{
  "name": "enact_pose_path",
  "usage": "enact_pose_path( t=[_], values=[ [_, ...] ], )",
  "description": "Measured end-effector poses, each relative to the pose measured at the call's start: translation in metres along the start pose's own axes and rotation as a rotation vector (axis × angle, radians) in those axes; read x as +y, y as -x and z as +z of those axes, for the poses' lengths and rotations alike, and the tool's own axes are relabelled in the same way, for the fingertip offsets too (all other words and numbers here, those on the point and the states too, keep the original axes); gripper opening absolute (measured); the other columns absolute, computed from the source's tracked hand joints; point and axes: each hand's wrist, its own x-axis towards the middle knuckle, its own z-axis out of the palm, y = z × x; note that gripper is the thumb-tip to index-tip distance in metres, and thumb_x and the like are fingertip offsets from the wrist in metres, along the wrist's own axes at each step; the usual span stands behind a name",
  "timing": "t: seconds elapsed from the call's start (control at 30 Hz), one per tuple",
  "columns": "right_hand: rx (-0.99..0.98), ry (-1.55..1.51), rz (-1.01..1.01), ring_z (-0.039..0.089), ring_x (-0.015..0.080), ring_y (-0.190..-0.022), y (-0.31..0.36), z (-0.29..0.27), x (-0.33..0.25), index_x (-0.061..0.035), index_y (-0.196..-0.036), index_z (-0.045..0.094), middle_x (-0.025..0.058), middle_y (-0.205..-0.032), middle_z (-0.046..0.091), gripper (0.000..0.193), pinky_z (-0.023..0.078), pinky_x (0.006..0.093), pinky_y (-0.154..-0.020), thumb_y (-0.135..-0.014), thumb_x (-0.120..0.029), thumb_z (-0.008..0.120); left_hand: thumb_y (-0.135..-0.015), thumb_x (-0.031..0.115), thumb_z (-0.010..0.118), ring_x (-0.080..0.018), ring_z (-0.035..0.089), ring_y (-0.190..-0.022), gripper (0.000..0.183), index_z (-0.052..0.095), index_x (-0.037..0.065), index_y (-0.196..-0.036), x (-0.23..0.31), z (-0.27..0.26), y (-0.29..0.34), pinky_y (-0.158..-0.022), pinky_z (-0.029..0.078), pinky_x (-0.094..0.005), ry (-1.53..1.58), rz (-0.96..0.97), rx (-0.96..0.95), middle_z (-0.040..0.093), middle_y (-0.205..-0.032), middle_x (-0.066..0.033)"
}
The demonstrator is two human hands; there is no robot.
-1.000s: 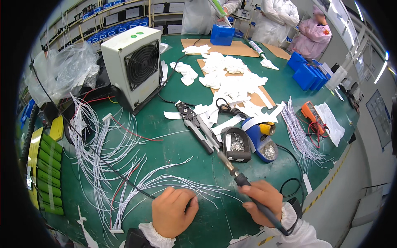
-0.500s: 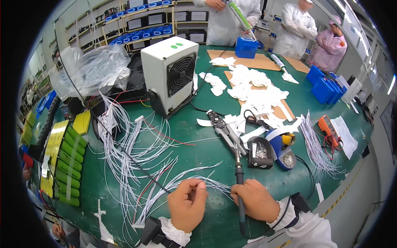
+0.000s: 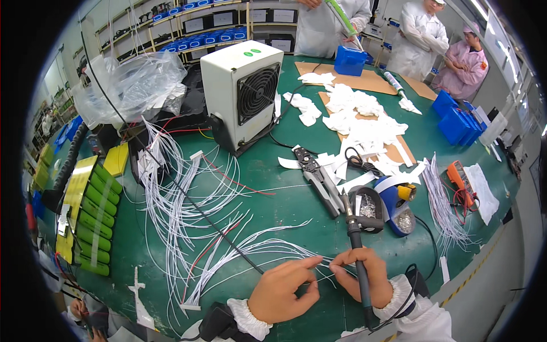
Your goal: The recorder is soldering wires to battery pack components on an electronics assembly line.
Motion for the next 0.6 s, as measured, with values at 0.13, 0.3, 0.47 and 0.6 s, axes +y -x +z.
enact_pose_path(
  t=[0.13,0.3,0.47,0.6],
  values=[
    [-0.077,0.106,-0.098,0.065,0.0291,-0.080,-0.011,-0.007,0.000,-0.0043,-0.111,0.061,0.0107,-0.097,0.073,0.032,0.051,0.0388,-0.072,-0.084,0.001,0.078,-0.077,0.002,0.074,-0.0269,0.073,-0.091,0.012,0.067,0.002,-0.087,0.000,-0.001,0.002,-0.079,0.059,-0.0350,-0.030,-0.032,0.009,0.071,-0.125,-0.0169],
    [-0.159,0.384,-0.436,0.064,0.0277,-0.074,-0.016,-0.045,-0.013,-0.0012,-0.129,0.064,0.0100,-0.093,0.072,0.049,0.050,0.0380,-0.062,-0.086,-0.018,0.081,-0.077,0.000,0.074,-0.0291,0.073,-0.092,0.012,0.067,0.001,-0.088,0.003,-0.004,0.004,-0.082,0.059,-0.0352,-0.036,-0.078,0.138,0.069,-0.129,-0.0189],
    [0.070,0.605,-0.384,0.062,0.0279,-0.064,-0.009,-0.056,-0.021,0.0017,-0.120,0.067,0.0127,-0.082,0.068,0.040,0.048,0.0369,-0.058,-0.088,-0.020,0.080,-0.078,-0.001,0.073,-0.0311,0.074,-0.101,0.012,0.067,0.000,-0.088,0.002,0.000,0.001,-0.087,0.058,-0.0364,-0.057,-0.071,0.223,0.069,-0.130,-0.0204],
    [0.367,0.021,-0.152,0.066,0.0266,-0.066,0.008,-0.042,-0.012,0.0040,-0.103,0.071,0.0152,-0.081,0.070,0.025,0.051,0.0351,-0.059,-0.090,-0.017,0.075,-0.078,-0.002,0.073,-0.0330,0.073,-0.109,0.012,0.068,0.000,-0.089,0.005,-0.005,0.004,-0.092,0.057,-0.0376,-0.101,-0.099,0.280,0.069,-0.129,-0.0213]
  ],
)
